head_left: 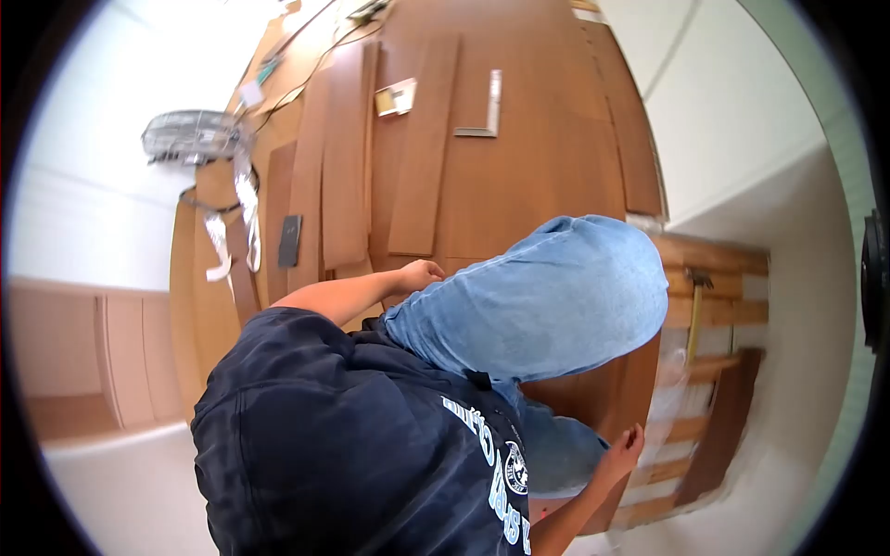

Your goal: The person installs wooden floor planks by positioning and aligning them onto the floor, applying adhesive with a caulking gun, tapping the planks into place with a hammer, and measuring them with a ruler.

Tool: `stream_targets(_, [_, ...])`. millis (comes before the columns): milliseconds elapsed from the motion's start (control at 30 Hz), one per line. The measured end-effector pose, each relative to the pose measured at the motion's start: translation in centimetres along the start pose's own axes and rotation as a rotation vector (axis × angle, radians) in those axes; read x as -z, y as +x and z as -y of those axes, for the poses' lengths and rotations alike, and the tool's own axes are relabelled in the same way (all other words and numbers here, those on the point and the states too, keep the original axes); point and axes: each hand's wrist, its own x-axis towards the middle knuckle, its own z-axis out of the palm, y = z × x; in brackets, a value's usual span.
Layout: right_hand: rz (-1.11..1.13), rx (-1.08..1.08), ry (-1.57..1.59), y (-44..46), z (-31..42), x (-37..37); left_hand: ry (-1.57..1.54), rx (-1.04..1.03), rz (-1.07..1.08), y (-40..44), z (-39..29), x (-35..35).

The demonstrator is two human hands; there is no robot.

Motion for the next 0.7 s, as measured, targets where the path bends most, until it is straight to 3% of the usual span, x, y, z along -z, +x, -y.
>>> stream_targets(100, [0.327, 0.148, -0.06, 4.6, 0.2, -5.2, -0.111, 0.039, -0.087, -0.9, 3.6, 0.5])
stream_targets(167, [0.468, 0.247, -0.185, 5.1, 2.8, -8.4, -0.257, -0.099, -0.072, 1.5, 7.2, 0.4])
stream_targets(233, [0.591, 0.363, -0.329, 5.5, 4.6, -10.2, -0.365, 0.024, -0.053, 0.4, 3.4, 2.7])
stream_targets(333, [0.561, 0.35, -0.268, 7.1, 3.9, -11.8, -0.093, -0.046, -0.181, 2.8, -0.1, 6.5])
stream_targets(367, [0.55, 0.223, -0.239, 7.7, 3.6, -11.6, -0.005, -0.079, -0.239, 4.4, -0.4, 7.5])
stream_targets(400, [0.538, 0.1, -0.213, 8.3, 2.9, -11.4, 0.041, -0.248, -0.312, 4.4, -1.5, 8.4])
stream_targets(433, [0.502, 0.191, -0.198, 8.7, 1.5, -12.1, -0.081, -0.229, -0.29, 6.9, -1.2, 9.5])
stream_targets(467, [0.529, 0.221, -0.234, 9.1, 0.9, -12.8, 0.011, -0.205, -0.208, 6.7, -4.4, 11.3])
stream_targets(500, [0.582, 0.253, -0.279, 9.2, 0.5, -13.1, -0.047, -0.148, -0.306, 6.8, -6.1, 11.4])
stream_targets(533, [0.646, 0.282, -0.295, 9.2, 0.5, -13.8, -0.201, -0.142, -0.305, 10.7, -3.2, 11.2])
stream_targets(600, [0.615, 0.196, -0.389, 10.1, 0.5, -14.9, -0.301, -0.104, -0.442, 11.0, -4.7, 10.7])
stream_targets(700, [0.705, 0.263, -0.422, 12.0, 2.3, -18.0, -0.365, -0.196, -0.452, 12.5, -4.3, 9.7])
